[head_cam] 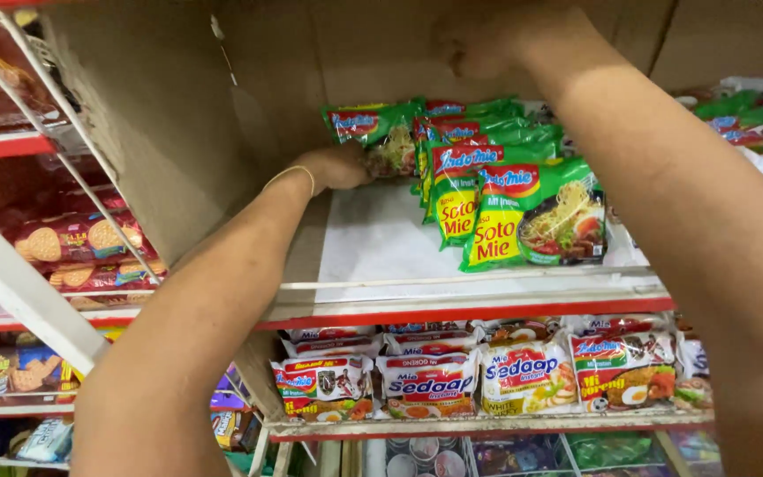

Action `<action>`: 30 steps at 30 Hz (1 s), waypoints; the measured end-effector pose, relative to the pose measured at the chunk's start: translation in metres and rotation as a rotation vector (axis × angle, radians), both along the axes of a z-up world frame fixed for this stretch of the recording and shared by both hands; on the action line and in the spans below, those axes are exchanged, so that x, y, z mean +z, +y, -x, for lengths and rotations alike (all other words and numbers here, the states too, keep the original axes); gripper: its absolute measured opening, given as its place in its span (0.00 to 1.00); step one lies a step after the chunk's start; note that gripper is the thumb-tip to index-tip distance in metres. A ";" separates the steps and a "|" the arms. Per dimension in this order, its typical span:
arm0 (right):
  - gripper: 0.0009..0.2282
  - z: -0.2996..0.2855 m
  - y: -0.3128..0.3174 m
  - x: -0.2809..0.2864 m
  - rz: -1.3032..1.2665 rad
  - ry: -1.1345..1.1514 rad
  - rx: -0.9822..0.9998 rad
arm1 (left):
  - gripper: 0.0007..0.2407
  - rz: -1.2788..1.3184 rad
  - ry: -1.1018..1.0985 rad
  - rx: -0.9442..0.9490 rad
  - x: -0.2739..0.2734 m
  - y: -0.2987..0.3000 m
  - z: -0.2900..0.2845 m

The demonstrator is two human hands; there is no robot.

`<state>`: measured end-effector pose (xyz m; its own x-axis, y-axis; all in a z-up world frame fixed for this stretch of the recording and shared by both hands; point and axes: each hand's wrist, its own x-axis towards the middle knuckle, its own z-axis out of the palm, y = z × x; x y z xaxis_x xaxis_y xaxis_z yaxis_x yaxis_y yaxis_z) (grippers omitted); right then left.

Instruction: Stocking and wiping down individual packets of instant noodles onto a grocery store shelf.

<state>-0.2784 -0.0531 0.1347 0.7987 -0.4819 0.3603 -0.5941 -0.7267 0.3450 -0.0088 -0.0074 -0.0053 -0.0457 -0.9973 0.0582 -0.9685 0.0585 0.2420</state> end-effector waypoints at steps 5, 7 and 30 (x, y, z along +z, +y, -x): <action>0.20 0.030 -0.065 -0.031 0.074 0.042 -0.172 | 0.19 0.087 0.202 0.084 -0.006 0.005 0.002; 0.20 0.029 -0.094 -0.048 -0.007 0.080 -0.130 | 0.19 0.087 0.360 0.144 -0.003 0.015 0.006; 0.10 0.053 -0.110 -0.077 0.100 -0.095 -0.444 | 0.23 0.070 0.490 0.134 0.016 0.041 0.028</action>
<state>-0.3312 -0.1633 0.0576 0.4844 -0.7287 0.4841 -0.8724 -0.3609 0.3296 -0.0364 0.0335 0.0112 0.1319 -0.9854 0.1073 -0.7423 -0.0264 0.6695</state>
